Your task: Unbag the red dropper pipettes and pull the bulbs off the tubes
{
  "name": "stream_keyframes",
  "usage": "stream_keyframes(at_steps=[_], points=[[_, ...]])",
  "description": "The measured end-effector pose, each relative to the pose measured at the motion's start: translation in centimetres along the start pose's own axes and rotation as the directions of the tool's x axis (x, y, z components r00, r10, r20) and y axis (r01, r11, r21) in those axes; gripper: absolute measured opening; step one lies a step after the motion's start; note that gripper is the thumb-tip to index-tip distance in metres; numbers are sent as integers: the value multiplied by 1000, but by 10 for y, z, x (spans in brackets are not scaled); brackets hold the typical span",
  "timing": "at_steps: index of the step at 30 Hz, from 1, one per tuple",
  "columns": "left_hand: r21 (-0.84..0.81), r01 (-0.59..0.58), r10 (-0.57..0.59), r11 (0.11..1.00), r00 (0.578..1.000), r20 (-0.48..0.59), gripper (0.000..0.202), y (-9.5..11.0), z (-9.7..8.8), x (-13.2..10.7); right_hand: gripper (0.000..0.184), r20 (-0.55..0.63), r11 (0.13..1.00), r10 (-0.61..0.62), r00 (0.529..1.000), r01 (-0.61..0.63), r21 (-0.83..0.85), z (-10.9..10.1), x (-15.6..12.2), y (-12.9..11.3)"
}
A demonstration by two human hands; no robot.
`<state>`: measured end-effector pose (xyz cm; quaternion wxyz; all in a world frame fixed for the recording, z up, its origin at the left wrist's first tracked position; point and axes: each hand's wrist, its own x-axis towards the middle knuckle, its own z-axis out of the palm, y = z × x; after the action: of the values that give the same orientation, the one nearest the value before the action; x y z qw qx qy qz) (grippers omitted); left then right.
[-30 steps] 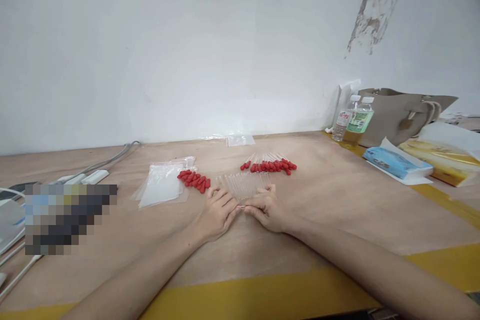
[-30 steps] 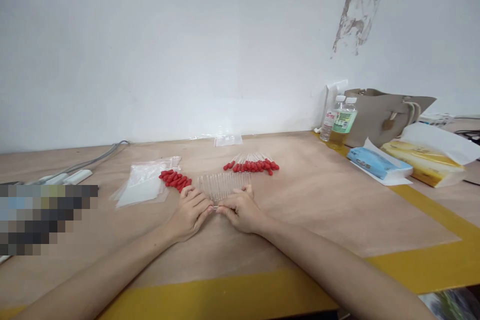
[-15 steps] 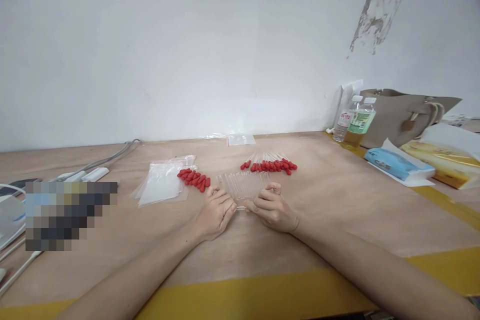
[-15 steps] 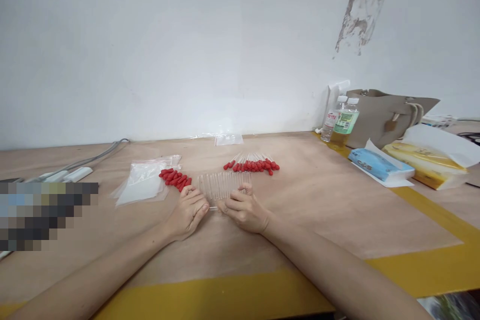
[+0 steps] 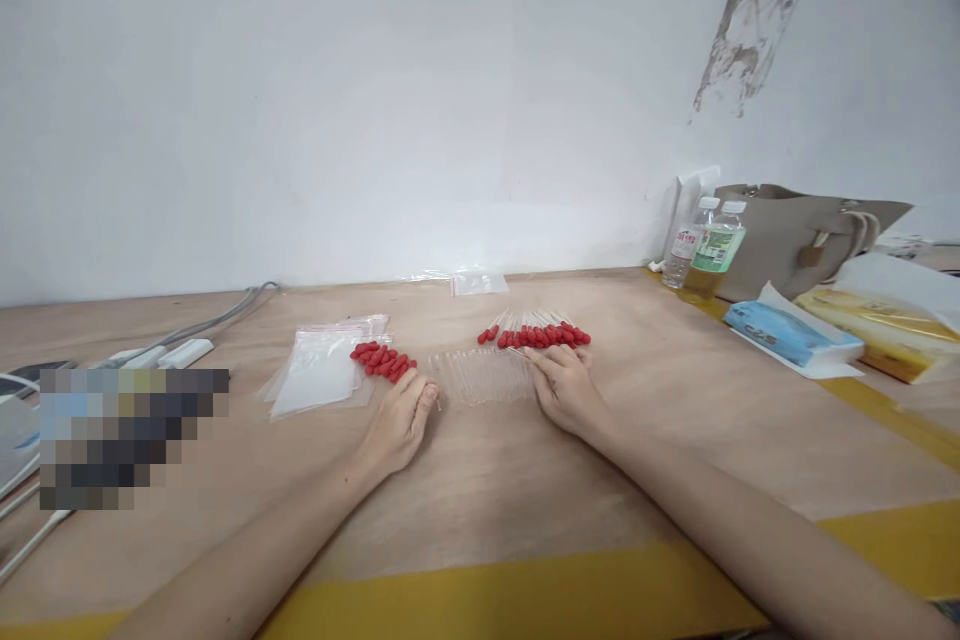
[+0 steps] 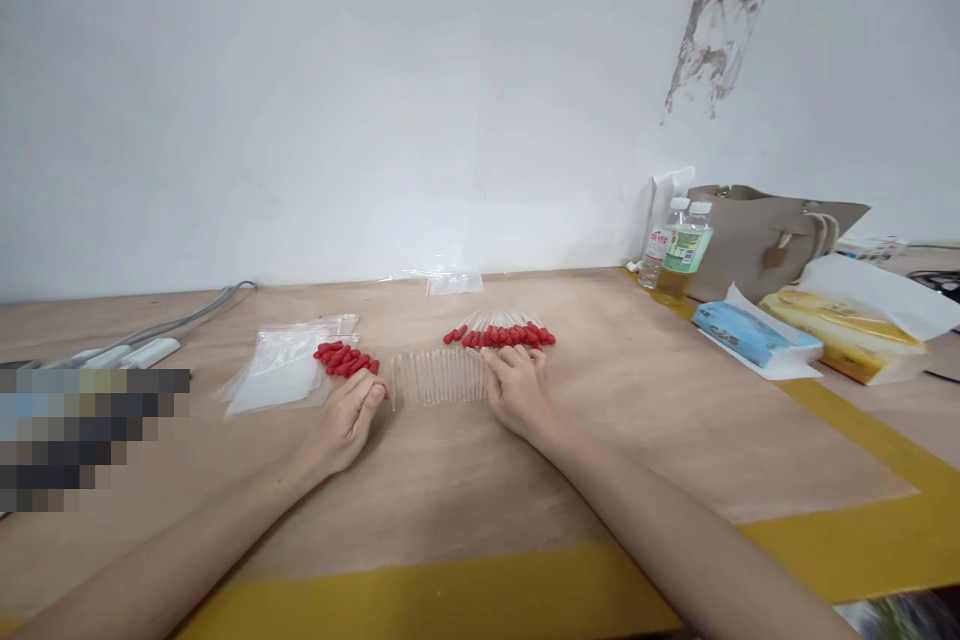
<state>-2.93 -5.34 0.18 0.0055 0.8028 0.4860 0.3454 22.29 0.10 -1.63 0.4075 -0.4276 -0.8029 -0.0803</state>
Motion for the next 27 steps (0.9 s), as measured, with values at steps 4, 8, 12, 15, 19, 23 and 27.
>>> stream_keyframes(at_steps=[4, 8, 12, 15, 19, 23, 27], points=[[-11, 93, -93, 996, 995, -34, 32, -2, -10, 7, 28, 53, 994, 110, 993, -111, 23, 7, 7, 1], [52, 175, -170, 983, 981, -89, 29, -14, -23, 16, 17, 51, 993, 114, 992, -114, -7, 14, 11, 1], [80, 293, -256, 953, 918, -303, 21, -39, -39, 21, 17, 66, 998, 58, 996, -57, -18, 20, 9, 2], [47, 405, -352, 913, 841, -411, 23, -64, -50, 22, 16, 102, 999, 31, 994, -29, -20, 21, 7, 2], [65, 474, -397, 878, 796, -457, 19, -92, -55, 19, 18, 151, 1000, 2, 989, 3, -31, 17, 5, 1], [121, 419, -335, 900, 842, -423, 21, -99, -52, 19, 22, 182, 1000, -18, 983, 21, -16, 13, 4, 2], [146, 368, -279, 918, 863, -422, 23, -88, -49, 23, 29, 192, 999, -35, 981, 42, -29, 11, 4, 1]])
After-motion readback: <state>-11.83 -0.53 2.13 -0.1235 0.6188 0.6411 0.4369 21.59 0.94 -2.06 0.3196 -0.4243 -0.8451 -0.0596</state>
